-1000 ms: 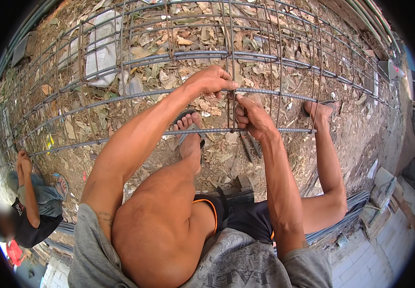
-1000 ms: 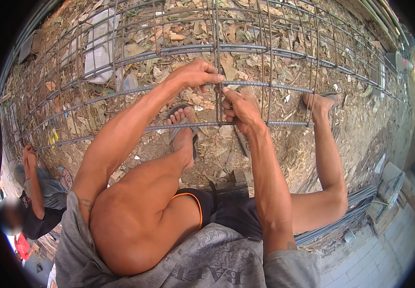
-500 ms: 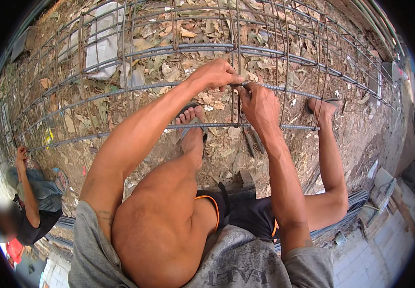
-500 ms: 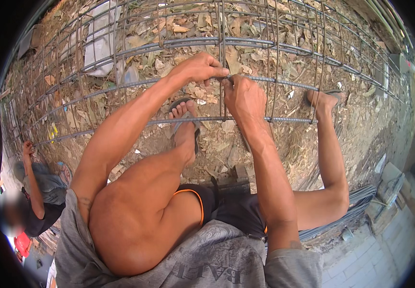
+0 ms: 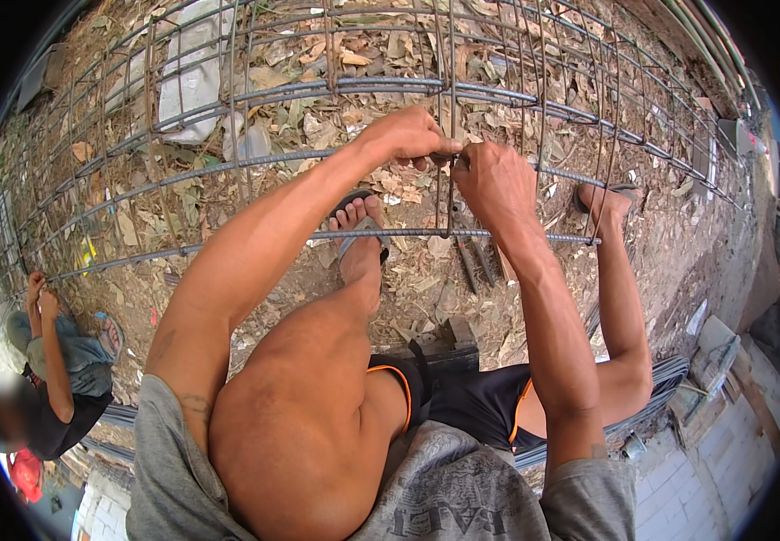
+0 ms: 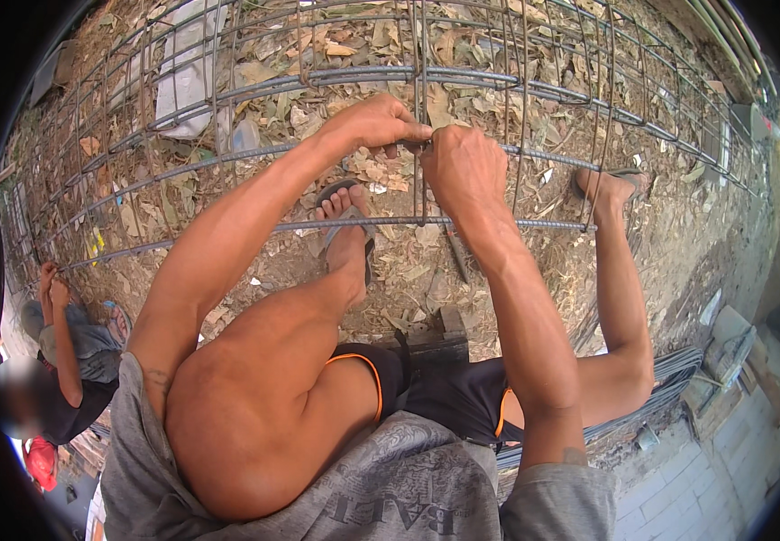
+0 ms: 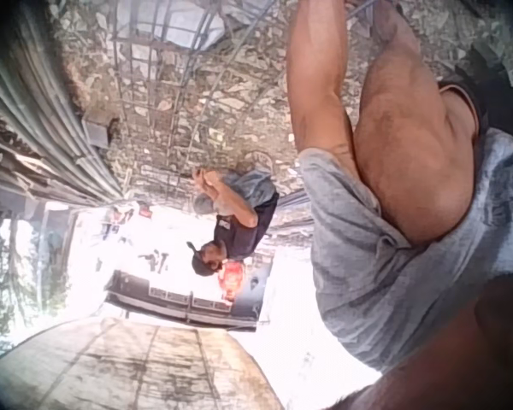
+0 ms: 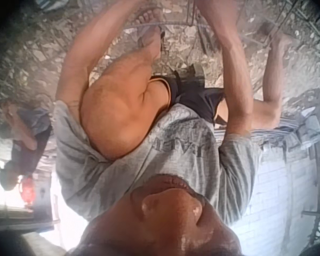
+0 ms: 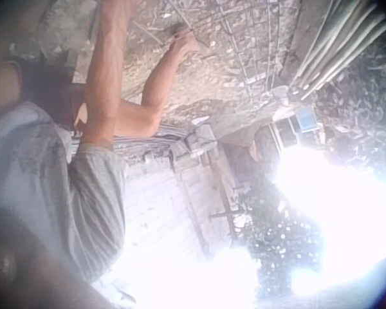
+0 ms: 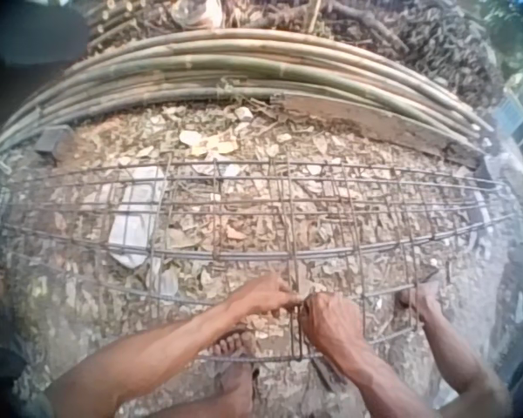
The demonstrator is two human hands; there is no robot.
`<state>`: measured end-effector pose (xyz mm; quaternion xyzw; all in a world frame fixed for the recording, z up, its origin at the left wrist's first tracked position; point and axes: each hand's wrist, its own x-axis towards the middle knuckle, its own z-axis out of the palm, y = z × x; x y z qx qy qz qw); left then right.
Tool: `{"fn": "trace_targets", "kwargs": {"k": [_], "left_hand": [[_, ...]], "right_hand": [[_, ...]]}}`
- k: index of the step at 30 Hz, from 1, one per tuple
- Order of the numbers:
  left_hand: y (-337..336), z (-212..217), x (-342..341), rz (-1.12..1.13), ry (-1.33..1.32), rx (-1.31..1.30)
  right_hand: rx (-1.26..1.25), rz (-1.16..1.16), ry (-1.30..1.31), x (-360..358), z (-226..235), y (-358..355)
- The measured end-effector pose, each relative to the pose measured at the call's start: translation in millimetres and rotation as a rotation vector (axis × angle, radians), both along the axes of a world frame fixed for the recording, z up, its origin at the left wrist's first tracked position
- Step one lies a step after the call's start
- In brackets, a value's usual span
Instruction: The person assembles a metal rebar frame by hand, using wire and a pair of pliers to secure the intersections of the horizontal and vertical bars.
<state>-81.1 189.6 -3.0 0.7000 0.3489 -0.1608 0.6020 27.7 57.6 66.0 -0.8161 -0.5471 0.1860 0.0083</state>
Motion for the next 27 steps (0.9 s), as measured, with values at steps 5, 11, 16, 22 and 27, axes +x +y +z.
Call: {"fn": "trace_targets", "kwargs": {"k": [5, 11, 16, 22, 27], "left_hand": [[1, -2, -5, 0.049, 0.025, -0.035], [5, 3, -6, 0.034, -0.004, -0.105], [-1, 9, 1, 0.041, -0.012, -0.011], [-12, 3, -2, -0.067, -0.069, 0.218], [-18, 10, -5, -0.012, -0.084, 0.402]], "right_hand": [[0.016, -0.012, -0.071, -4, 6, -5], [0.171, -0.264, 0.151, -37, 24, -22], [0.005, -0.079, 0.058, -73, -24, -34], [0.020, -0.233, -0.003, -96, -53, -29], [-0.007, -0.174, 0.096, -97, -48, -47]]}}
